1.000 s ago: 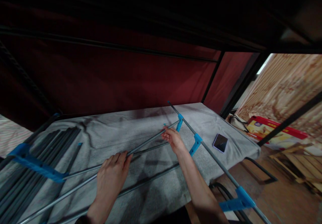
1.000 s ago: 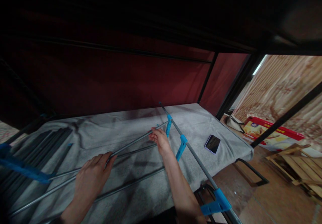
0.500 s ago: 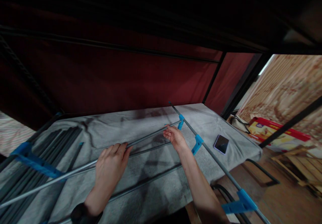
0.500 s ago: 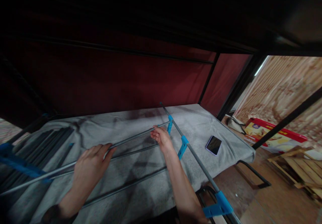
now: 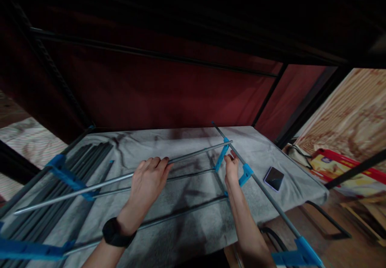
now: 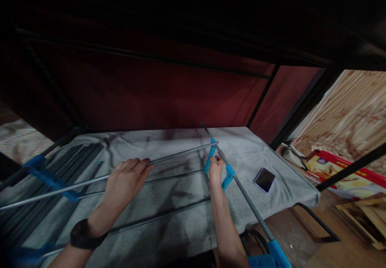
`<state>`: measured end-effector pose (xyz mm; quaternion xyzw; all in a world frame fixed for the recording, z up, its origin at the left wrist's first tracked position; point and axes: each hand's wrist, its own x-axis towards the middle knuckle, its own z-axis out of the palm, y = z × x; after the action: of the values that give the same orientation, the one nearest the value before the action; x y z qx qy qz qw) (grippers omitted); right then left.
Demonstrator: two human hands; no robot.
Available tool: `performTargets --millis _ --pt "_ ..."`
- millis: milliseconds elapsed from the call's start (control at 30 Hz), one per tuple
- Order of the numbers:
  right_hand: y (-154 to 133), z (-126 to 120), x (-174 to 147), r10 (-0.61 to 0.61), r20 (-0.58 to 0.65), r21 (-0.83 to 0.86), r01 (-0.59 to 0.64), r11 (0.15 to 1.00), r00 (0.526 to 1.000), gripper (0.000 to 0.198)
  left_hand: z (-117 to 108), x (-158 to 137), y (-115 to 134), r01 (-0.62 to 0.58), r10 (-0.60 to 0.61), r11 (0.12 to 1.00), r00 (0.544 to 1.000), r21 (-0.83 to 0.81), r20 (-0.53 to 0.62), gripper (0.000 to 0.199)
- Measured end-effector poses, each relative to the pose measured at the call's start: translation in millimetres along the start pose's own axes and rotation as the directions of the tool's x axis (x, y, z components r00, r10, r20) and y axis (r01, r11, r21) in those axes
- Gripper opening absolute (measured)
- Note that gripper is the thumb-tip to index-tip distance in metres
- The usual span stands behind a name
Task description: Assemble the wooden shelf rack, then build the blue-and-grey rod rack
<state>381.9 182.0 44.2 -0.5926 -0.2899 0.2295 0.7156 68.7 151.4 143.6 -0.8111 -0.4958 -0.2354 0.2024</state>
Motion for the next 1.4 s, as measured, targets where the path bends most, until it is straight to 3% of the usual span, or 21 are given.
performTargets --millis 100,133,267,400,567,867,1400 --pt "2.9 -2.1 5.6 -0.03 -0.088 -0.089 0.022 0.996 0.996 0.069 -6.9 0.7 7.0 0.006 -0.006 1.0 1.0 0.011 0.013 0.038" --pt "3.4 -2.2 7.0 -0.039 -0.066 -0.097 0.033 0.995 0.997 0.069 -10.4 1.8 9.0 0.011 -0.011 1.0 1.0 0.017 0.019 0.037" --pt "5.8 -1.3 13.6 -0.077 0.01 -0.113 0.077 0.991 0.997 0.05 -26.0 9.4 12.0 -0.007 0.005 0.999 0.999 0.054 0.038 0.037" --pt "6.5 -1.4 18.7 -0.119 0.007 -0.172 0.119 0.978 0.993 0.038 -33.0 15.5 -1.3 0.0 -0.005 0.994 0.999 0.109 0.05 0.04" --pt "1.4 -0.1 17.9 -0.131 0.035 -0.192 0.136 0.972 0.991 0.038 -23.3 12.5 -18.8 0.032 -0.04 0.993 0.997 0.117 0.067 0.04" --pt "-14.6 2.5 12.9 -0.166 0.073 -0.255 0.179 0.95 0.983 0.023 -10.2 9.7 -13.7 -0.006 0.003 0.998 0.999 0.066 0.052 0.037" --pt "-7.5 1.2 16.1 -0.153 0.07 -0.236 0.166 0.957 0.986 0.019 -2.5 9.8 -22.4 -0.066 0.063 0.997 0.997 0.046 0.053 0.037"
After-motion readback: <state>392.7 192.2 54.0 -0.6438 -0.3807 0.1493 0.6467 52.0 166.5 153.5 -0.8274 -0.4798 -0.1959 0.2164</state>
